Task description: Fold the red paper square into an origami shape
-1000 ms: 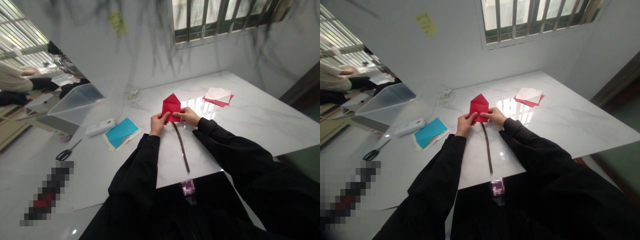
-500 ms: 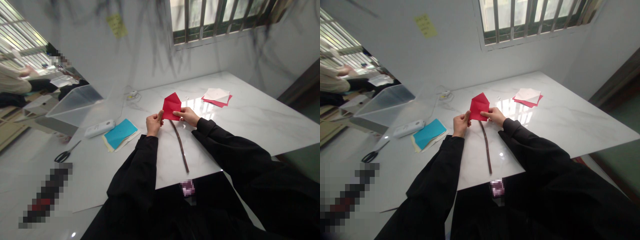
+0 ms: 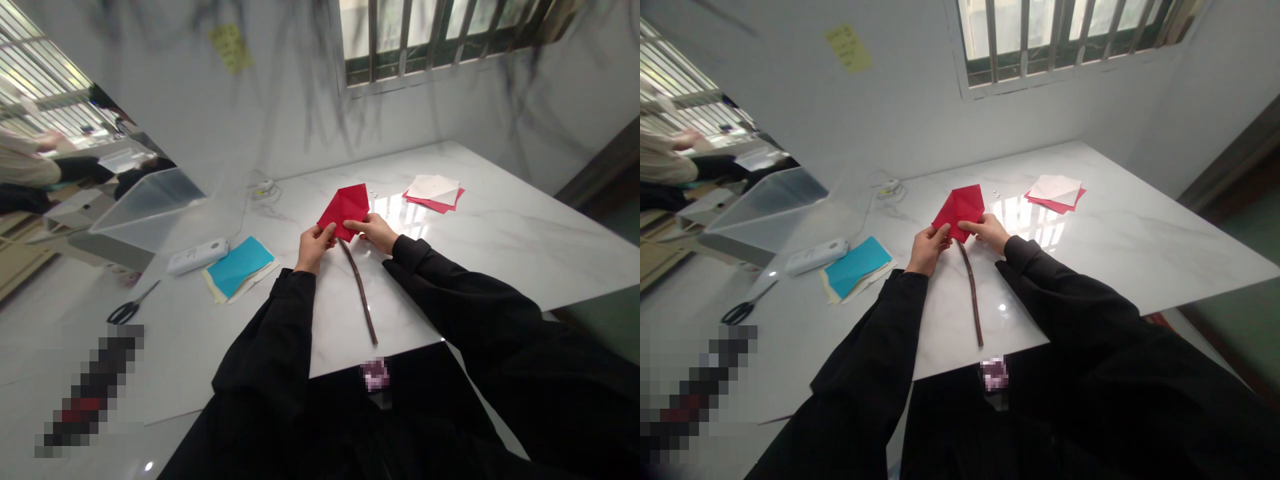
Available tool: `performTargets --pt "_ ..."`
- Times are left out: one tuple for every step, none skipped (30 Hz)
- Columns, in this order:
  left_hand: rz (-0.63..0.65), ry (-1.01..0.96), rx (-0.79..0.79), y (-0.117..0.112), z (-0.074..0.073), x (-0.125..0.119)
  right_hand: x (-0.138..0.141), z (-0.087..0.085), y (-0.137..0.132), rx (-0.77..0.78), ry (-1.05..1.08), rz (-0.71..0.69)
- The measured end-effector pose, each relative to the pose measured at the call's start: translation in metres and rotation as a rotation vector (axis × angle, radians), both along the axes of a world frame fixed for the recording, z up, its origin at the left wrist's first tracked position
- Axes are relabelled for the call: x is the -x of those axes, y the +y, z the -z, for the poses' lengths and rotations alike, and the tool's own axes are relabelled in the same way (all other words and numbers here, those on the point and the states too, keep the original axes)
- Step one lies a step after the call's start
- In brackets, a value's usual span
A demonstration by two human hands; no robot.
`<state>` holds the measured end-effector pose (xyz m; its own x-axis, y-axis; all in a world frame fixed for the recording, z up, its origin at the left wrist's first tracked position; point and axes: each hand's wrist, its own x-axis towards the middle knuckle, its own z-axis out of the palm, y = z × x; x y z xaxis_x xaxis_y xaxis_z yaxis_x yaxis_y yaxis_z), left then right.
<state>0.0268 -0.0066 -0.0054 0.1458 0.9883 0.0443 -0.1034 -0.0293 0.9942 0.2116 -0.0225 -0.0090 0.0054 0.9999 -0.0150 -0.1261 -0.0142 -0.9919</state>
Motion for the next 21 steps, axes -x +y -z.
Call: performTargets --pt "0.015 -0.014 0.008 -0.0001 0.0001 -0.0004 0.0004 -0.0003 -0.0003 0.004 0.012 0.004" --pt "0.033 -0.026 0.014 -0.0004 0.0004 -0.0011 0.0008 -0.0008 -0.0006 0.007 0.023 0.008" --pt "0.046 -0.037 0.020 -0.0008 0.0010 -0.0021 0.0012 -0.0013 -0.0010 0.010 0.030 0.009" --pt "0.052 -0.048 0.024 -0.0012 0.0017 -0.0032 0.0014 -0.0018 -0.0013 0.010 0.032 0.008" --pt "0.051 -0.059 0.028 -0.0016 0.0024 -0.0042 0.0017 -0.0021 -0.0016 0.007 0.030 0.004" --pt "0.045 -0.071 0.032 -0.0018 0.0032 -0.0051 0.0019 -0.0023 -0.0017 0.002 0.025 -0.002" --pt "0.035 -0.084 0.036 -0.0019 0.0038 -0.0059 0.0021 -0.0022 -0.0017 -0.004 0.017 -0.006" --pt "0.027 -0.097 0.039 -0.0019 0.0043 -0.0064 0.0023 -0.0018 -0.0015 -0.011 0.008 -0.011" --pt "0.022 -0.106 0.041 -0.0017 0.0047 -0.0066 0.0025 -0.0013 -0.0013 -0.017 -0.001 -0.012" --pt "0.020 -0.110 0.042 -0.0014 0.0049 -0.0066 0.0027 -0.0007 -0.0011 -0.021 -0.011 -0.008" --pt "0.018 -0.107 0.041 -0.0011 0.0049 -0.0063 0.0029 -0.0002 -0.0009 -0.026 -0.021 0.001" --pt "0.017 -0.101 0.041 -0.0007 0.0049 -0.0060 0.0030 0.0003 -0.0009 -0.032 -0.031 0.011" --pt "0.016 -0.093 0.040 -0.0003 0.0048 -0.0055 0.0030 0.0005 -0.0009 -0.040 -0.041 0.019" --pt "0.016 -0.086 0.041 0.0001 0.0046 -0.0050 0.0029 0.0005 -0.0011 -0.048 -0.049 0.023" --pt "0.015 -0.080 0.041 0.0005 0.0044 -0.0044 0.0026 0.0001 -0.0014 -0.055 -0.054 0.024" --pt "0.014 -0.074 0.041 0.0009 0.0043 -0.0039 0.0023 -0.0006 -0.0017 -0.057 -0.056 0.022" --pt "0.011 -0.068 0.039 0.0012 0.0041 -0.0034 0.0018 -0.0014 -0.0021 -0.056 -0.055 0.020" --pt "0.008 -0.062 0.037 0.0014 0.0040 -0.0030 0.0013 -0.0024 -0.0025 -0.052 -0.051 0.019" --pt "0.005 -0.058 0.034 0.0015 0.0039 -0.0026 0.0009 -0.0034 -0.0029 -0.047 -0.047 0.019" --pt "0.002 -0.056 0.034 0.0015 0.0040 -0.0024 0.0006 -0.0042 -0.0032 -0.044 -0.042 0.018" --pt "0.002 -0.057 0.035 0.0015 0.0041 -0.0022 0.0003 -0.0048 -0.0034 -0.042 -0.039 0.015"
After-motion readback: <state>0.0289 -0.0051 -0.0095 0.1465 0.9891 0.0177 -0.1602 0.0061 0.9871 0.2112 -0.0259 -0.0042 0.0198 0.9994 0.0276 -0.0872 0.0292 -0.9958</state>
